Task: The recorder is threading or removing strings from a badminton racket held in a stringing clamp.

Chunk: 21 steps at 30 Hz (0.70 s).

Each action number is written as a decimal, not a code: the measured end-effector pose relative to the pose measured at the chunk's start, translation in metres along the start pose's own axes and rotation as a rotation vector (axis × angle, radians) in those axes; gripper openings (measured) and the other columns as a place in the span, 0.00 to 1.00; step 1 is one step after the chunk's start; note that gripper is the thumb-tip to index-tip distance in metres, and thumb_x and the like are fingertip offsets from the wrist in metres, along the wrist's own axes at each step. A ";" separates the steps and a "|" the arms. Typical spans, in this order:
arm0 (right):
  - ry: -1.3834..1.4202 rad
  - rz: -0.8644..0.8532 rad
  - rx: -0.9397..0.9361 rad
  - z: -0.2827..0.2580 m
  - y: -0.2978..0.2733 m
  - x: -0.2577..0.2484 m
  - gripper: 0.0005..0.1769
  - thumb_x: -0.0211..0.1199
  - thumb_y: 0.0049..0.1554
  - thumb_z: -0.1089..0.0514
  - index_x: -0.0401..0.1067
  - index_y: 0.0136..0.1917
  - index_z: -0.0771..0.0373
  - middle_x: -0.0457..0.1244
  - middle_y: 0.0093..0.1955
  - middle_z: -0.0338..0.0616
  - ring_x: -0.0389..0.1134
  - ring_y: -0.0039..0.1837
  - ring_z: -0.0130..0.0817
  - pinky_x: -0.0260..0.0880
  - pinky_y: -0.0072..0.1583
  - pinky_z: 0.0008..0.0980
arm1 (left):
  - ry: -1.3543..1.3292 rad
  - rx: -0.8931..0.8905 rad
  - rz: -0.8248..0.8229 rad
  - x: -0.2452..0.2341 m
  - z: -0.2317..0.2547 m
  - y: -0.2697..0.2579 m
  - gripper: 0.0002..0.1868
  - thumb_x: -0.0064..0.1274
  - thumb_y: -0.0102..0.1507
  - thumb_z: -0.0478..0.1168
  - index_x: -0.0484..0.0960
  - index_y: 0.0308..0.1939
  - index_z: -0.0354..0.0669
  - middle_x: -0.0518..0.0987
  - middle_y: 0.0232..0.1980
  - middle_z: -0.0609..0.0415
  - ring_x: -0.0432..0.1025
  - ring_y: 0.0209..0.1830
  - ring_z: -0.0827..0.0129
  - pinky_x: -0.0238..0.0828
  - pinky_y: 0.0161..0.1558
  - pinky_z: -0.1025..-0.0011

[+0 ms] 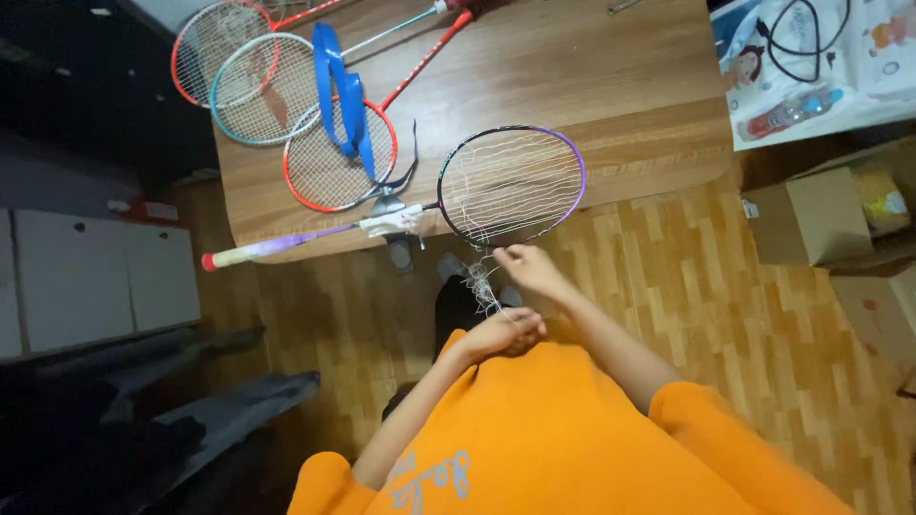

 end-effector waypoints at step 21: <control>-0.212 -0.022 -0.540 0.065 -0.093 -0.009 0.08 0.62 0.61 0.50 0.80 0.52 0.47 0.75 0.43 0.41 0.76 0.47 0.47 0.76 0.50 0.42 | 0.148 0.297 0.710 -0.076 0.007 0.065 0.31 0.40 0.73 0.59 0.68 0.67 0.37 0.83 0.55 0.38 0.81 0.50 0.54 0.75 0.51 0.56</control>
Point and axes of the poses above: each hand's wrist, its own y-axis towards the middle knuckle, its own x-axis out of the palm, z = x × y, the point moved 1 cm from there along y, towards the middle knuckle
